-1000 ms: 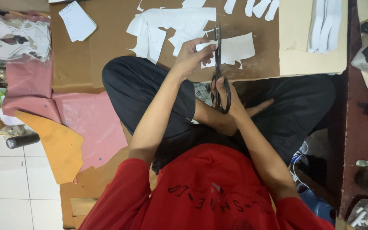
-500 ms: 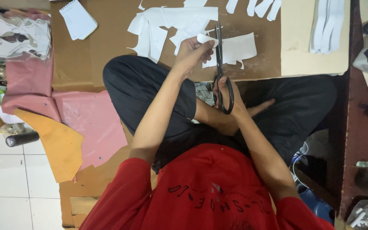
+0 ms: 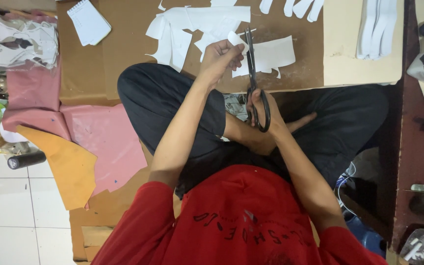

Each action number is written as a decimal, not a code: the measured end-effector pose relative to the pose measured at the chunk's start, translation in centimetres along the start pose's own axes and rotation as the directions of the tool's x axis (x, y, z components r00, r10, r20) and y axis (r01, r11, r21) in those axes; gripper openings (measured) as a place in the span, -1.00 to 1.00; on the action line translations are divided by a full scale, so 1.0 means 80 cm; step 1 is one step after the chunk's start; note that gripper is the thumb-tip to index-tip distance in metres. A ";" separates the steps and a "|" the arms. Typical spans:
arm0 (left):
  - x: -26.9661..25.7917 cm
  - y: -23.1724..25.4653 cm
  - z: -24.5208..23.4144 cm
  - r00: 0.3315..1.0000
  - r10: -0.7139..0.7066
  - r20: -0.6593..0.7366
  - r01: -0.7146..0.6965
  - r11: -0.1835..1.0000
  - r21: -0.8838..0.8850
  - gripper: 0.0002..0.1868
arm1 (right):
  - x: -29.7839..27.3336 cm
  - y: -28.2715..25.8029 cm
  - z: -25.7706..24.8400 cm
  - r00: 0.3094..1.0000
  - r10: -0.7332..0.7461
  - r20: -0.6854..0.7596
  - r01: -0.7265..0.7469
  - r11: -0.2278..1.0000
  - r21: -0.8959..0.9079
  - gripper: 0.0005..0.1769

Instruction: Cutting out pattern pieces from a sheet of white leather or synthetic material using large scissors.

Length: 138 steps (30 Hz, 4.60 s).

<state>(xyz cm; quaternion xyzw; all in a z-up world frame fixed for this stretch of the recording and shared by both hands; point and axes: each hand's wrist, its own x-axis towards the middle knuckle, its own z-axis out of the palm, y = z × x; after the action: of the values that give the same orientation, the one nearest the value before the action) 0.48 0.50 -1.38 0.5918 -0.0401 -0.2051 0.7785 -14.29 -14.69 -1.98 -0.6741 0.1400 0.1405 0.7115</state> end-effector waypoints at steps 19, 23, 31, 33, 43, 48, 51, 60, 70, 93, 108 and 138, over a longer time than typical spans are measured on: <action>0.028 -0.028 -0.022 0.994 0.070 0.079 -0.058 0.987 -0.148 -0.80 | -0.007 0.014 -0.024 0.989 -0.109 -0.103 0.103 0.992 -0.068 -0.09; 0.039 -0.021 0.000 1.000 -0.023 -0.008 0.025 0.987 0.156 -0.75 | 0.000 0.016 -0.052 0.970 -0.140 -0.197 0.148 0.989 0.025 -0.20; 0.125 -0.049 0.063 0.996 0.094 -0.010 -0.086 0.944 0.319 -0.69 | 0.016 0.021 -0.095 0.891 -0.051 -0.451 0.077 0.996 0.041 -0.05; 0.159 -0.070 0.085 0.997 -0.069 -0.024 0.073 0.942 0.326 -0.80 | 0.014 0.024 -0.098 0.886 -0.085 -0.456 0.110 0.993 0.029 -0.12; 0.211 -0.154 0.139 0.998 0.023 0.051 -0.044 0.898 0.438 -0.78 | 0.012 0.028 -0.108 0.890 -0.034 -0.455 0.160 0.957 0.241 -0.20; 0.214 -0.152 0.043 0.924 0.373 -0.086 -0.157 0.575 0.803 -0.82 | 0.012 0.041 -0.111 0.897 0.025 -0.442 0.116 0.950 0.289 -0.14; 0.158 -0.063 0.035 0.969 0.196 -0.153 -0.067 0.798 0.599 -0.84 | 0.018 0.046 -0.114 0.901 0.006 -0.434 0.147 0.937 0.318 -0.14; 0.162 -0.090 0.048 0.978 0.152 -0.141 -0.031 0.781 0.624 -0.85 | 0.017 0.046 -0.108 0.891 0.011 -0.453 0.145 0.940 0.308 -0.14; 0.185 -0.158 0.190 0.960 0.278 0.042 -0.211 0.613 0.761 -0.80 | 0.018 0.052 -0.095 0.809 0.028 -0.587 0.179 0.939 0.293 -0.16; 0.084 -0.073 0.028 0.960 0.165 0.227 -0.231 0.005 0.973 -0.30 | 0.007 0.044 -0.093 0.849 -0.042 -0.527 0.149 0.976 0.162 -0.19; 0.055 -0.010 -0.014 0.912 0.403 -0.080 -0.209 0.624 0.753 -0.55 | 0.011 0.090 -0.084 0.869 -0.208 -0.450 0.226 0.974 -0.014 -0.34; 0.017 0.046 -0.039 0.981 0.181 0.068 -0.185 0.981 0.053 -0.45 | -0.048 0.026 0.015 0.988 -0.099 0.118 0.107 0.992 -0.062 -0.34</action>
<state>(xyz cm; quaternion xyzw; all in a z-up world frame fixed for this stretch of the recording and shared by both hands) 3.69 3.59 0.92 0.6015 -0.1248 -0.1498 0.7747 -18.67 -13.43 -2.35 -0.6953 0.0593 0.1467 0.7011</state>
